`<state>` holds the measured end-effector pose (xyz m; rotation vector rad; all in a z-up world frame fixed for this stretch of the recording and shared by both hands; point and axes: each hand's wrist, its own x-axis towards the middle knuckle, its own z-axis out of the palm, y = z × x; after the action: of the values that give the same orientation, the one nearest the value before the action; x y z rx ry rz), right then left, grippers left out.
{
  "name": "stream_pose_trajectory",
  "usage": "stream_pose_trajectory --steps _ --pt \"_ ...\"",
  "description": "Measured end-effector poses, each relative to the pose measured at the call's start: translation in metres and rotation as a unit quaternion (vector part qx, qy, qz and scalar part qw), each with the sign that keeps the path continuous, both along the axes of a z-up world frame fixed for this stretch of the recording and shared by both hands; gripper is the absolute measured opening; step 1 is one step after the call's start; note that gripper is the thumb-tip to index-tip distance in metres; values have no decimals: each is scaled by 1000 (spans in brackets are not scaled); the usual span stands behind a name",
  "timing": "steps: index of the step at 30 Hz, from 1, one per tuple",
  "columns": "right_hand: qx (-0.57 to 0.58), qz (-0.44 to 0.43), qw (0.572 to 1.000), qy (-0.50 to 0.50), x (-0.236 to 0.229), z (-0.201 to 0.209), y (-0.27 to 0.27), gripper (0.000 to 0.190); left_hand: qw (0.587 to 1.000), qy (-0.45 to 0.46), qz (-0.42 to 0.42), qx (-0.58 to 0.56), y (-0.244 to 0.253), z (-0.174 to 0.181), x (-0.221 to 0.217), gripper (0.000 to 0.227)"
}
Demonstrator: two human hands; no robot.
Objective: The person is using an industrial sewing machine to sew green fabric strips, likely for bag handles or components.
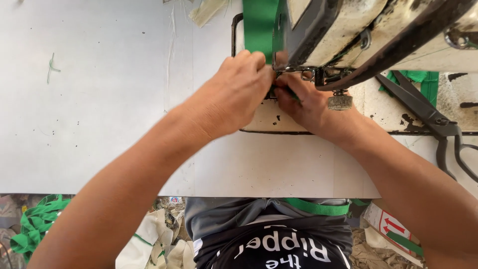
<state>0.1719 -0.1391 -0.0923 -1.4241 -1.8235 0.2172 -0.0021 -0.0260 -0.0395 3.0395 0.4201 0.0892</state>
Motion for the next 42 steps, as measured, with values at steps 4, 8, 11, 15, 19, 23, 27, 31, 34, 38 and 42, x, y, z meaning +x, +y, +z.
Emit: stream_pose_trajectory --steps 4,8,11,15,19,23,27,31,34,38,42 --pt "-53 75 984 154 17 -68 -1 10 999 -12 -37 -38 8 6 -13 28" --pt "-31 49 984 168 16 -72 -1 4 977 -159 -26 -142 -3 3 -21 35" --pt "-74 58 988 118 18 -44 -3 4 973 -203 -21 -110 -7 -8 -20 35" --pt "-58 60 996 4 18 -28 -4 10 959 -231 53 -158 -16 -9 -13 43" --pt "-30 86 995 43 17 -40 -3 11 965 -226 47 -126 -14 -10 -13 44" --pt "-35 88 995 36 17 -44 -3 12 970 -205 9 -134 -12 -8 -16 43" --pt "-126 75 989 -25 19 -23 -4 12 970 -213 -16 -115 -11 -6 -20 39" --pt "-94 81 992 4 18 -28 -2 11 972 -208 -20 -103 -10 -6 -22 33" --pt "-99 75 991 -54 18 -26 -4 10 959 -247 -2 -135 -11 -11 -18 27" --pt "-45 76 995 -43 17 -30 -2 11 951 -218 85 -205 -11 -8 -14 32" --pt "-149 69 985 -42 19 -20 -3 13 963 -159 107 -190 -13 -10 -8 8"
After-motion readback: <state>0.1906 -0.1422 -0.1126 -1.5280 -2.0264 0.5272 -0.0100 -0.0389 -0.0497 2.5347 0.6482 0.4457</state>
